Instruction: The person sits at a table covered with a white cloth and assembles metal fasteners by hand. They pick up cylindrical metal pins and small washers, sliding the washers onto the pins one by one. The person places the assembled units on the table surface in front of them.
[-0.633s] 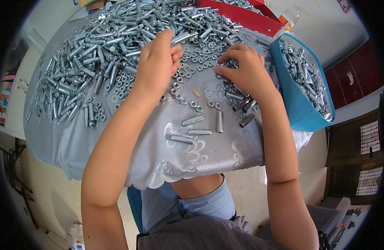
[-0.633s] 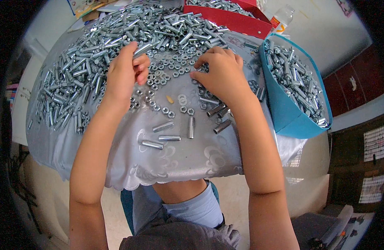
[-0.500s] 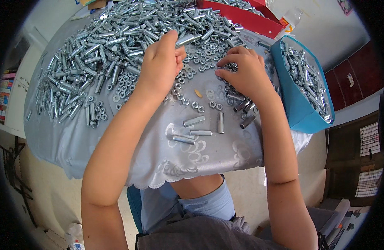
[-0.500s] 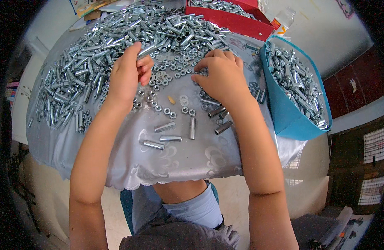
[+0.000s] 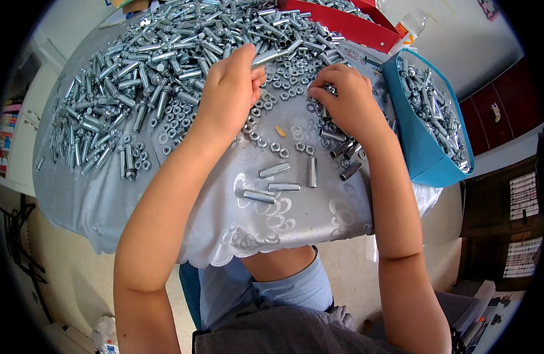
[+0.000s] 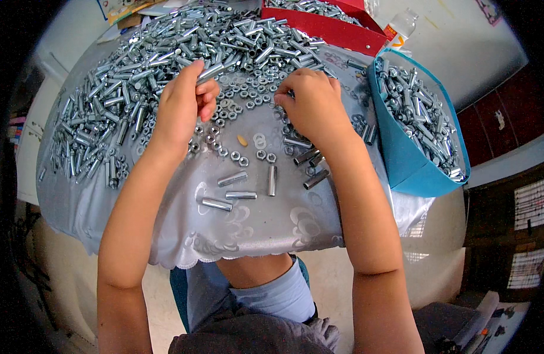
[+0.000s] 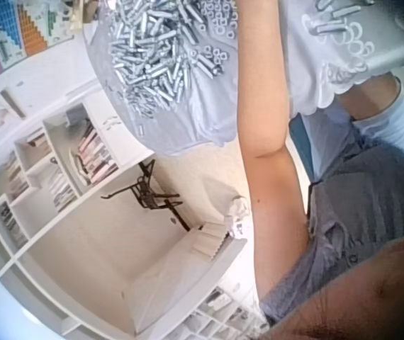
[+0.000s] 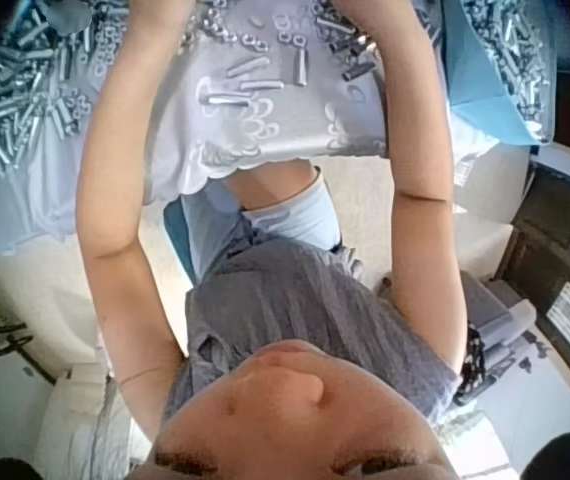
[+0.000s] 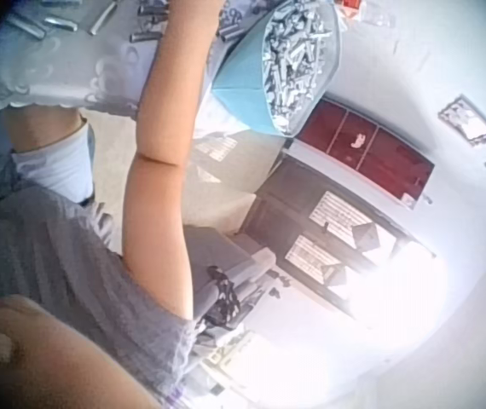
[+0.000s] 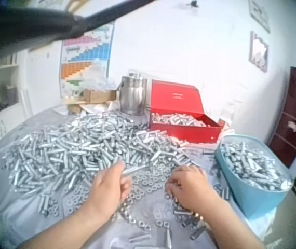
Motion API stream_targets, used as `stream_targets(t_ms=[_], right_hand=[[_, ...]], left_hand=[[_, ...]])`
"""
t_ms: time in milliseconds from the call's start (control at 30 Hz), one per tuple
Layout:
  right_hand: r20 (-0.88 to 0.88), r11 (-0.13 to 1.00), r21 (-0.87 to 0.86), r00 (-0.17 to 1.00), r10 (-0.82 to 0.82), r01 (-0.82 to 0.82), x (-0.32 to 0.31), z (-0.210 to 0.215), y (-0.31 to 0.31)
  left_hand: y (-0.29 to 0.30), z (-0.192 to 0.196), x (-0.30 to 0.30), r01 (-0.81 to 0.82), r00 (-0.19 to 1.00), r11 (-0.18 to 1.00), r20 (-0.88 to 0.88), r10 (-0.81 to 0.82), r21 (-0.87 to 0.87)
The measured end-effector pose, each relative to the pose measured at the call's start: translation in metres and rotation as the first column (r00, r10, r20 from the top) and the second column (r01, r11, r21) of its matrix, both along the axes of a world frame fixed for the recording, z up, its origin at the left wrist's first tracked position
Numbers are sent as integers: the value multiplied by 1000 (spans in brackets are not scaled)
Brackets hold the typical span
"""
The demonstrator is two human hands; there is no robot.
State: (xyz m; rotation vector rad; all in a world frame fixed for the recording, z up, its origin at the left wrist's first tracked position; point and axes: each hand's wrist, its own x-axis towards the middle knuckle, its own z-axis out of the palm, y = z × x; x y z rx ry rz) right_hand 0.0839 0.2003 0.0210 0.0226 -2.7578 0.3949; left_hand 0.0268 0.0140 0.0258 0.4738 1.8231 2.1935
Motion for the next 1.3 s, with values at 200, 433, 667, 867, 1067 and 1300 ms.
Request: stream_targets(t_ms=[200,433,667,867,1067,1300], right_hand=[[24,999,14,999,29,-29,4,2,0],[79,997,66,996,41,-46,8,4,0],[99,998,-55,994,35,-29,3,5,-2],[54,977,-210,998,31,-19,0,5,-2],[180,940,-320,967,183,-118,2,8,-1],[272,951,-301,950,153,-67,4,11,5]], left_hand=[[1,3,2,-32,999,999,34,32,3],[0,0,0,-4,1000,1000,9,4,17],[-1,-5,-3,-16,1000,1000,24,16,-9],[-1,-5,-3,-36,998,999,43,36,0],[-2,-3,-3,0,1000,1000,-3,0,9],[-2,-3,-2,17,999,1000,-49,-16,5]])
